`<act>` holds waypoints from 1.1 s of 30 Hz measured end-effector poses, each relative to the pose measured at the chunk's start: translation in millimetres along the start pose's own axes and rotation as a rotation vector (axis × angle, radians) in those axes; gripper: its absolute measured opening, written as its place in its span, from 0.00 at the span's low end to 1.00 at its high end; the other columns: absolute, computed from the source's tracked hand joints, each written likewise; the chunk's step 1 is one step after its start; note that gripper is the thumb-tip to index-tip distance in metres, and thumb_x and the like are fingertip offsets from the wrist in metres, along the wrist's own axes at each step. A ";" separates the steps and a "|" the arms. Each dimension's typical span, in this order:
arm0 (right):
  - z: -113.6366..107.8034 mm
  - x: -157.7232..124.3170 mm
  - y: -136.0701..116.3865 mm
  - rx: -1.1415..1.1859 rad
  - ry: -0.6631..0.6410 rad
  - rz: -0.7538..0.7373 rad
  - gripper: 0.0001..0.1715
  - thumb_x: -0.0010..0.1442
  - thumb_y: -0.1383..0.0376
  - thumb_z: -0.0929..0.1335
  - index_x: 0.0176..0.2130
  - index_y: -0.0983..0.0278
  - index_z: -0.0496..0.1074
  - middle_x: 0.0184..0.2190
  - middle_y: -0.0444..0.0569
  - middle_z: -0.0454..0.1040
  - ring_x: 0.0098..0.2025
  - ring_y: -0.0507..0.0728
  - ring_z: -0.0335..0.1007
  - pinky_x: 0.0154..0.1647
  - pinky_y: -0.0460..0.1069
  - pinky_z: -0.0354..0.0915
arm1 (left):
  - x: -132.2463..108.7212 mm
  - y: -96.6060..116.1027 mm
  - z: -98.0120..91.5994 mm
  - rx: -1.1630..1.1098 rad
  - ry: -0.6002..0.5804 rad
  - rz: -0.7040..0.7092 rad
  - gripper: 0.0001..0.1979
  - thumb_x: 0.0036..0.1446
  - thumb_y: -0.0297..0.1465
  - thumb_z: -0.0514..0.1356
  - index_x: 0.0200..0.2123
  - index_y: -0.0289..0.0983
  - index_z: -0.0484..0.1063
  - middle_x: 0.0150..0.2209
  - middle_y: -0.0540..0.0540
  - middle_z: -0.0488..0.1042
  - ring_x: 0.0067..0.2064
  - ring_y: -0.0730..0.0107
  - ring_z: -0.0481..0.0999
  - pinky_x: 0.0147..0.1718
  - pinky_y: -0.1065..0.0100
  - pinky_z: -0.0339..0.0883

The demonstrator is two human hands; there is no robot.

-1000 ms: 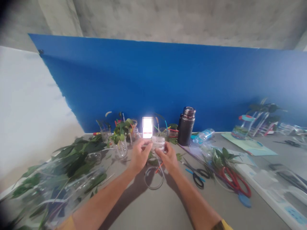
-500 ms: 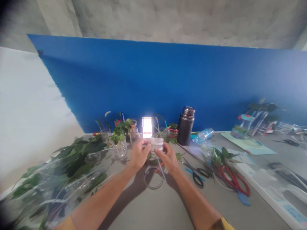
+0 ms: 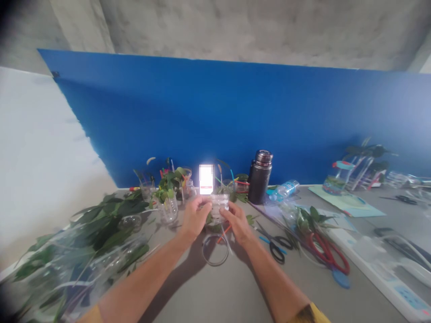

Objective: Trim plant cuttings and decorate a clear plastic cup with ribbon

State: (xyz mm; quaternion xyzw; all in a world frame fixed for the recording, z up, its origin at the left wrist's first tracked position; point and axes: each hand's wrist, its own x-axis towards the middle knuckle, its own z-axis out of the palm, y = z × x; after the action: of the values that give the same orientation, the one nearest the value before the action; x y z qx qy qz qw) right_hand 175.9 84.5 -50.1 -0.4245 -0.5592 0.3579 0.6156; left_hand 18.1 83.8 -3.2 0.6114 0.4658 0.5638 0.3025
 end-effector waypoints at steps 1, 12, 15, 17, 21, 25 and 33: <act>0.2 0.1 -0.1 0.036 -0.025 0.022 0.23 0.54 0.46 0.75 0.39 0.62 0.81 0.28 0.50 0.80 0.32 0.62 0.76 0.34 0.54 0.73 | -0.1 -0.4 0.6 -0.007 0.003 -0.009 0.06 0.53 0.30 0.60 0.31 0.37 0.78 0.31 0.47 0.79 0.36 0.65 0.77 0.38 0.66 0.70; 1.6 -2.1 -11.1 0.426 -0.198 0.216 0.28 0.54 0.46 0.76 0.45 0.62 0.77 0.38 0.52 0.82 0.35 0.60 0.78 0.39 0.54 0.74 | 1.1 -11.5 3.1 -0.630 -0.182 -0.399 0.16 0.52 0.38 0.66 0.43 0.36 0.79 0.41 0.39 0.83 0.39 0.59 0.82 0.30 0.66 0.74; 3.4 -0.9 -5.5 0.379 -0.245 0.170 0.30 0.57 0.44 0.74 0.48 0.63 0.78 0.39 0.53 0.81 0.36 0.60 0.78 0.39 0.53 0.74 | -1.7 -11.2 -1.7 -0.741 -0.284 -0.495 0.20 0.52 0.37 0.68 0.46 0.34 0.80 0.41 0.38 0.84 0.38 0.60 0.83 0.33 0.65 0.76; 0.0 3.3 -2.9 0.234 -0.275 0.101 0.31 0.60 0.43 0.71 0.50 0.63 0.77 0.40 0.53 0.81 0.37 0.60 0.77 0.37 0.52 0.73 | -3.2 -12.7 -5.2 -0.773 -0.284 -0.495 0.19 0.51 0.35 0.69 0.46 0.33 0.79 0.41 0.38 0.84 0.37 0.60 0.83 0.34 0.65 0.77; -38.6 20.1 -13.2 -0.492 -0.135 -0.038 0.25 0.66 0.48 0.64 0.36 0.64 0.79 0.31 0.51 0.79 0.34 0.58 0.73 0.32 0.48 0.64 | -2.0 -20.8 -9.6 -0.824 -0.245 -0.503 0.16 0.52 0.31 0.68 0.44 0.33 0.79 0.42 0.38 0.84 0.36 0.60 0.83 0.32 0.65 0.77; -110.6 28.4 -33.6 -1.283 -0.206 0.162 0.15 0.64 0.63 0.65 0.32 0.64 0.80 0.31 0.53 0.80 0.32 0.57 0.73 0.33 0.48 0.57 | 2.6 -28.5 -9.4 -0.873 -0.199 -0.527 0.16 0.55 0.29 0.67 0.47 0.32 0.78 0.44 0.38 0.83 0.39 0.59 0.84 0.36 0.63 0.79; -167.0 -13.0 -30.6 -1.406 -0.447 0.355 0.08 0.58 0.68 0.70 0.38 0.66 0.81 0.39 0.54 0.82 0.42 0.60 0.77 0.37 0.48 0.61 | 5.2 -30.8 -6.4 -0.953 -0.146 -0.531 0.21 0.55 0.27 0.70 0.52 0.34 0.74 0.42 0.40 0.83 0.40 0.61 0.83 0.38 0.61 0.80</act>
State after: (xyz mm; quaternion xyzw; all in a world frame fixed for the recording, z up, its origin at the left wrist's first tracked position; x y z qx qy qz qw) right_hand 339.0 40.5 -29.2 -0.7180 -0.6904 0.0884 0.0049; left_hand 4.4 99.4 -27.5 0.3059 0.2751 0.5727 0.7091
